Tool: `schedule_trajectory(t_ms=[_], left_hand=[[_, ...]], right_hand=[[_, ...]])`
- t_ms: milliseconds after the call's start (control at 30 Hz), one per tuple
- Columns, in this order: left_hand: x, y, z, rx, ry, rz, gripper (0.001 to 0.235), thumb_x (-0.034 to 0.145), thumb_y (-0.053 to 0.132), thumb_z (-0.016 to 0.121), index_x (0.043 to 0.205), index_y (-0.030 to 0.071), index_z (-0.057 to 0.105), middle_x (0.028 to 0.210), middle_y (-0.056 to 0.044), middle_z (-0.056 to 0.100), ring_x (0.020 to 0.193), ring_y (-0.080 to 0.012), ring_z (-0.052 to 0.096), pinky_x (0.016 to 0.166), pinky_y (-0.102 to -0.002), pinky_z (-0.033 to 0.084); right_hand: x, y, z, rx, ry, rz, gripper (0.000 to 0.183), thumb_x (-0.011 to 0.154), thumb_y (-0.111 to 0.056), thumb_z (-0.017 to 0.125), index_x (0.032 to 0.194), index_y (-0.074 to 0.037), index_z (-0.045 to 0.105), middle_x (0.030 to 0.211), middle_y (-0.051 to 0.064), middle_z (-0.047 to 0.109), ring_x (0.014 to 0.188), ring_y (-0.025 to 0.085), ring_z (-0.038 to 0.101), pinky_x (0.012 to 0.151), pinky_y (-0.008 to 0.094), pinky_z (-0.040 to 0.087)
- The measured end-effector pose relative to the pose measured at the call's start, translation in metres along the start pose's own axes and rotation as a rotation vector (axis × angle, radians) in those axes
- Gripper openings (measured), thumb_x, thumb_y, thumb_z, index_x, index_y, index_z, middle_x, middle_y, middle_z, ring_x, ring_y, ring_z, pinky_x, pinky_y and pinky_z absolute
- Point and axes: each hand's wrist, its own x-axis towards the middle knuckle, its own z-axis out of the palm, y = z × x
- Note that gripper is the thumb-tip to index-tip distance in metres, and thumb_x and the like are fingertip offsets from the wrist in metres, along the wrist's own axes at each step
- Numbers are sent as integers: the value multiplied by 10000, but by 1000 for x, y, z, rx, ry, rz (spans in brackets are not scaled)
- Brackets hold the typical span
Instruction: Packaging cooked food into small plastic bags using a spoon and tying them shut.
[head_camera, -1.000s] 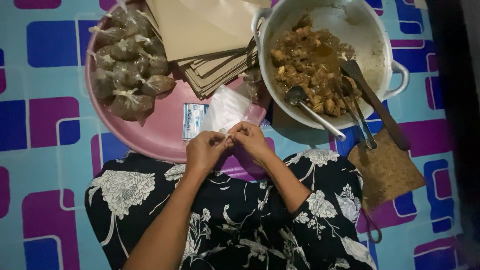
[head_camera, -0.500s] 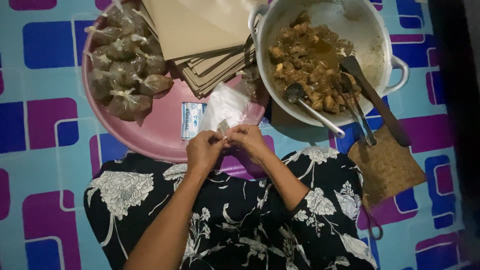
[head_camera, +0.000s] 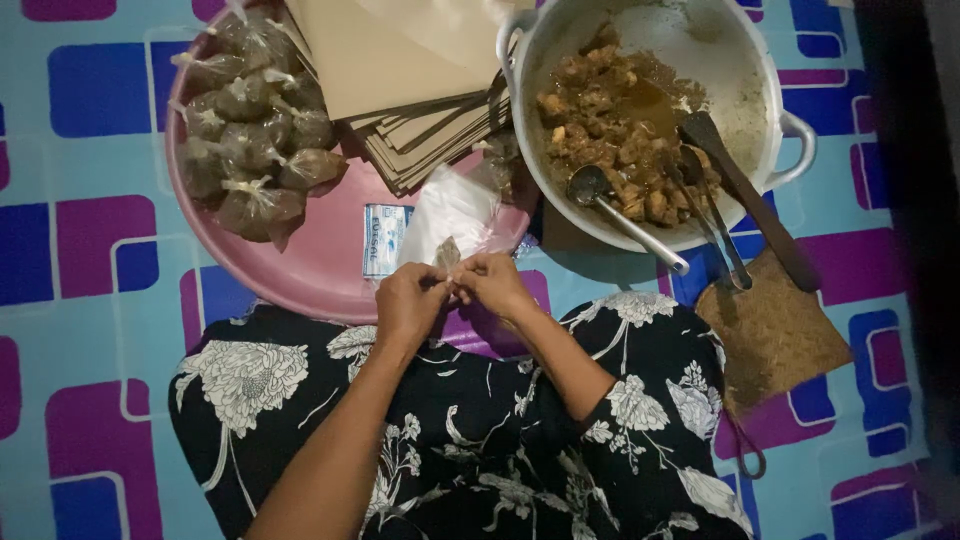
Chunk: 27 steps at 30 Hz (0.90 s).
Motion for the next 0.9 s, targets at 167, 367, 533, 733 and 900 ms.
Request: schedule_trajectory(t_ms=[167, 367, 533, 733, 900], left_hand=[[6, -17, 5, 6, 12, 43, 139, 798, 276, 809, 919, 207, 809, 905, -54, 784, 936, -341, 741, 827, -482, 586], [-2, -6, -8, -50, -14, 215, 104, 832, 204, 773, 918, 162, 815, 888, -91, 786, 904, -354, 741, 798, -475, 592], [-5, 3, -18, -68, -58, 320, 113, 853, 133, 729, 920, 76, 800, 875, -185, 773, 868, -426, 732, 762, -529, 579], [-7, 0, -14, 14, 7, 430, 82, 866, 179, 744, 910, 118, 776, 809, -134, 754, 800, -364, 740, 717, -473, 583], [-10, 3, -14, 26, 60, 471, 104, 876, 218, 758, 922, 126, 773, 782, -116, 743, 774, -324, 746, 689, -430, 591]], right_hand=[[7, 13, 1, 175, -25, 124, 143, 844, -44, 658, 947, 50, 689, 679, 88, 640, 505, 106, 631, 461, 208, 545], [-12, -12, 0, 263, -77, 197, 128, 867, -84, 671, 953, 10, 668, 712, 54, 642, 514, 71, 611, 461, 187, 541], [-4, -4, -7, 246, -112, 180, 142, 876, -126, 680, 954, -8, 671, 722, 45, 635, 520, 62, 585, 462, 185, 515], [-11, -16, -3, 267, -102, 167, 145, 874, -121, 714, 964, -13, 678, 721, 47, 642, 520, 65, 594, 467, 193, 522], [-12, -12, -4, 282, -75, 150, 153, 858, -111, 735, 954, -3, 683, 717, 66, 649, 516, 81, 598, 461, 207, 523]])
